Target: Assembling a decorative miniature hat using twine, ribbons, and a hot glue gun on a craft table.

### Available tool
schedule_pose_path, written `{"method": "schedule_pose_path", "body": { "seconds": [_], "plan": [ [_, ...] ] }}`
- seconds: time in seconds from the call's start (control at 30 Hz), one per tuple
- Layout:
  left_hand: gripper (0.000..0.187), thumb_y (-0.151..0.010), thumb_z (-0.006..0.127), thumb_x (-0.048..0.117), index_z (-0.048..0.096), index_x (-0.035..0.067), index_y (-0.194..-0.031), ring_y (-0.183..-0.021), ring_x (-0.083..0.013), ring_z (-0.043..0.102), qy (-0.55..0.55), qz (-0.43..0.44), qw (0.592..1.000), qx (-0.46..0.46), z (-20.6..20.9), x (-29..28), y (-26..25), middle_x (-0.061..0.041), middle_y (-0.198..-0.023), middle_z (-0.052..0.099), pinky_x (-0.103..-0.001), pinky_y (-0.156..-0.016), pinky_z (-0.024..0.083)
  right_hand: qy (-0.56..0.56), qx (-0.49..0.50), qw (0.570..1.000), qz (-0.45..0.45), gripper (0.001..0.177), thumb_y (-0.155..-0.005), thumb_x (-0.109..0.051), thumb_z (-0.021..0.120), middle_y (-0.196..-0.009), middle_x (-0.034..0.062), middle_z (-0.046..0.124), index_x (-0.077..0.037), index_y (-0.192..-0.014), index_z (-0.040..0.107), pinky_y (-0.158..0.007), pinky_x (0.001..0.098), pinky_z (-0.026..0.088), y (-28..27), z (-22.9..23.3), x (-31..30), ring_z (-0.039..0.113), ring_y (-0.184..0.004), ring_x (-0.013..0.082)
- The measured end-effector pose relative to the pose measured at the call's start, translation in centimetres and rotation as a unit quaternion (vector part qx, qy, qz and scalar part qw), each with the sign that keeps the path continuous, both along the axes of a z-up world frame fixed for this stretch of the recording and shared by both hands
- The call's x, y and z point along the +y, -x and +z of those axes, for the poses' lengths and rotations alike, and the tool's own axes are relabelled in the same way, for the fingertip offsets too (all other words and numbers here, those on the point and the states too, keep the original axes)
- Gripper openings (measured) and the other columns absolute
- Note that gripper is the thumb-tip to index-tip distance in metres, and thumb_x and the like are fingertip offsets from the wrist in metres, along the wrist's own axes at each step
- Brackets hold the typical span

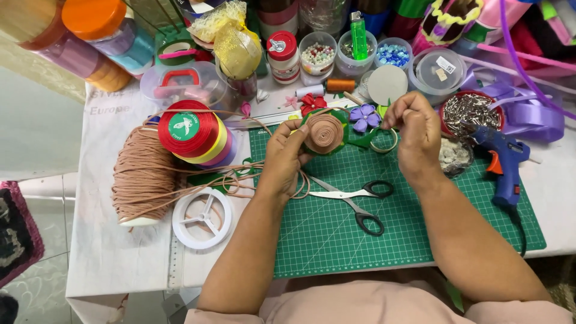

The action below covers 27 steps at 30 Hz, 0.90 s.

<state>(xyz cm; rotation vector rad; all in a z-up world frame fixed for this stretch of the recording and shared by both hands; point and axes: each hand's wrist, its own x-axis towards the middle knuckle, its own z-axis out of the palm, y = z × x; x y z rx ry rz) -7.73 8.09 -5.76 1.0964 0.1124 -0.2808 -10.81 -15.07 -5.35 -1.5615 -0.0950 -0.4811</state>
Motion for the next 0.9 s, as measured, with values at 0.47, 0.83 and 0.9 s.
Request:
{"method": "schedule_pose_path", "body": {
  "seconds": [0.47,0.83,0.9],
  "plan": [
    [0.037,-0.102,0.060,0.015,0.060,0.003,-0.136,-0.108,-0.0239,0.070,0.051,-0.006,0.998,-0.027,-1.8,-1.6,0.8,-0.016,-0.115,0.072,-0.041,-0.092,0.059,0.020,0.065,0.997,0.031,0.032,-0.101,-0.002,0.065,-0.102,0.0093,0.068,0.001,-0.134,0.063,-0.078,0.0242,0.059,0.7,1.2,3.8,0.064,-0.089,0.0098],
    [0.032,-0.097,0.070,0.019,0.070,0.002,-0.123,-0.093,-0.0247,0.076,0.035,-0.015,0.999,-0.012,-2.1,-1.8,0.9,-0.016,-0.101,0.076,-0.041,-0.082,0.063,0.059,0.012,0.998,0.035,0.032,-0.102,0.002,0.062,-0.116,0.0173,0.068,0.004,-0.134,0.062,-0.093,0.0356,0.057,0.9,2.9,3.9,0.065,-0.110,0.0207],
    [0.023,-0.095,0.068,0.015,0.072,0.002,-0.113,-0.065,-0.0128,0.072,0.015,-0.053,0.998,-0.021,-1.0,-2.0,1.4,-0.006,-0.076,0.071,-0.024,-0.060,0.062,0.123,-0.013,0.989,0.077,0.043,-0.099,0.008,0.060,-0.126,0.0161,0.068,0.000,-0.142,0.060,-0.099,0.0384,0.050,0.6,3.2,3.3,0.060,-0.122,0.0244]
  ]
}}
